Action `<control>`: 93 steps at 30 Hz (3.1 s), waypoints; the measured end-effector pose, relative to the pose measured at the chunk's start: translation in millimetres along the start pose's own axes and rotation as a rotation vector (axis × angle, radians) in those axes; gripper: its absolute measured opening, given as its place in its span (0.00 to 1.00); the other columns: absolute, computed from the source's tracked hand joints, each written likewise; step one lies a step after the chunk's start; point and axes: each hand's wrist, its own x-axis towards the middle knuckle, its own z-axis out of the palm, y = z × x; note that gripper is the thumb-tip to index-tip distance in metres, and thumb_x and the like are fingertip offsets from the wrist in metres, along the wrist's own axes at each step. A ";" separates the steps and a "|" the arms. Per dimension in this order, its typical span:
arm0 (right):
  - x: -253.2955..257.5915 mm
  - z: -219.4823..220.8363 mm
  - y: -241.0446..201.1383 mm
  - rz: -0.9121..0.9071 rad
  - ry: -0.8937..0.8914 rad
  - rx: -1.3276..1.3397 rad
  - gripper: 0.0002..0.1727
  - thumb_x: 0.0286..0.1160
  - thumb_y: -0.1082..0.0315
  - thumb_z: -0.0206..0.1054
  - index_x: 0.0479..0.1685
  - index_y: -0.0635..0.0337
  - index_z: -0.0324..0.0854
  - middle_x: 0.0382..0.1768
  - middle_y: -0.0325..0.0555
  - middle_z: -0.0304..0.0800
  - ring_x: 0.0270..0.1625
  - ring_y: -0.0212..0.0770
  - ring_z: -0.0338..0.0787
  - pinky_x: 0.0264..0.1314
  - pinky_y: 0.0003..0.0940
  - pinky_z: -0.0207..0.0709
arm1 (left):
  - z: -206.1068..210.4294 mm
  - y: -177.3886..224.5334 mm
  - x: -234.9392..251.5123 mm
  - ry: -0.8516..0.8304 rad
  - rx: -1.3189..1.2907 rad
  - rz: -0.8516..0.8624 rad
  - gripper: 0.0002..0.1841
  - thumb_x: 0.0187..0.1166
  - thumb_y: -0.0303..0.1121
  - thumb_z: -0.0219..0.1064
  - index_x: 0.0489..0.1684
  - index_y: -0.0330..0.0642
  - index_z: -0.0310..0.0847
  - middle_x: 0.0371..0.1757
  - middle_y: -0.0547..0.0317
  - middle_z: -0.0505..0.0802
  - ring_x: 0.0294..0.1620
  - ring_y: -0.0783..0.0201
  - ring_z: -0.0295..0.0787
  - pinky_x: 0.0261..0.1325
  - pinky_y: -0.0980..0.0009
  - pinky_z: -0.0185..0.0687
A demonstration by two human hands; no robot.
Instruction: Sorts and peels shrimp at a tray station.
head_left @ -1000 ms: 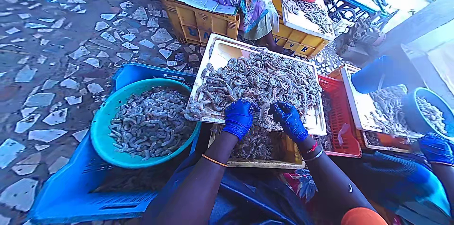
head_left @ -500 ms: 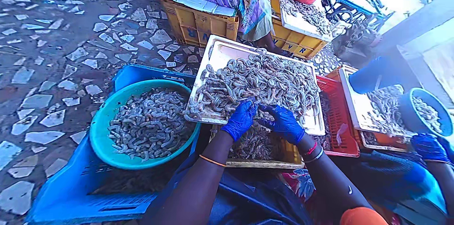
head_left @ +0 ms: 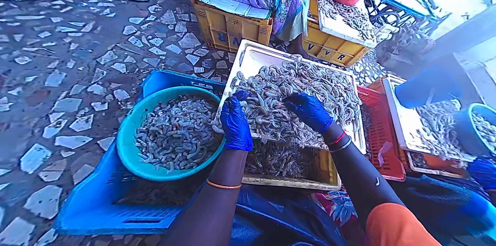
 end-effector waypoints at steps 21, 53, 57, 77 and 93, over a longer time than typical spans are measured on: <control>55.1 3.7 19.9 0.238 0.033 -0.355 0.19 0.86 0.50 0.58 0.58 0.46 0.90 0.58 0.47 0.93 0.65 0.52 0.90 0.66 0.62 0.79 | -13.1 6.4 28.2 0.254 -0.861 -0.264 0.37 0.92 0.62 0.24 0.92 0.48 0.47 0.89 0.57 0.69 0.86 0.63 0.69 0.84 0.64 0.66; -74.8 4.4 34.2 0.262 -0.127 -0.089 0.23 0.88 0.45 0.56 0.45 0.49 0.92 0.32 0.37 0.94 0.41 0.37 0.91 0.72 0.49 0.72 | 52.1 -61.6 -59.3 -0.688 1.002 0.611 0.14 0.77 0.26 0.64 0.50 0.49 0.96 0.50 0.47 0.96 0.62 0.44 0.88 0.80 0.36 0.58; -79.7 19.0 47.8 0.123 -0.011 -0.132 0.22 0.87 0.47 0.59 0.44 0.52 0.93 0.36 0.42 0.95 0.46 0.41 0.93 0.90 0.59 0.54 | 56.5 -55.3 -56.0 -0.612 0.631 0.108 0.13 0.90 0.32 0.59 0.53 0.38 0.91 0.53 0.49 0.95 0.59 0.58 0.90 0.70 0.55 0.80; -75.7 48.9 30.0 0.044 0.056 0.133 0.26 0.88 0.52 0.59 0.79 0.53 0.78 0.65 0.52 0.90 0.69 0.48 0.87 0.78 0.54 0.72 | 36.5 -26.1 -52.1 -0.799 0.380 -0.149 0.22 0.94 0.31 0.50 0.83 0.32 0.68 0.80 0.43 0.79 0.79 0.65 0.76 0.82 0.68 0.68; -49.7 23.7 90.1 0.160 0.186 -0.430 0.18 0.72 0.60 0.74 0.62 0.40 0.90 0.69 0.49 0.87 0.68 0.59 0.85 0.71 0.66 0.72 | -23.9 3.8 3.1 0.126 -0.611 -0.365 0.36 0.91 0.65 0.29 0.86 0.49 0.55 0.80 0.56 0.78 0.76 0.63 0.79 0.75 0.61 0.75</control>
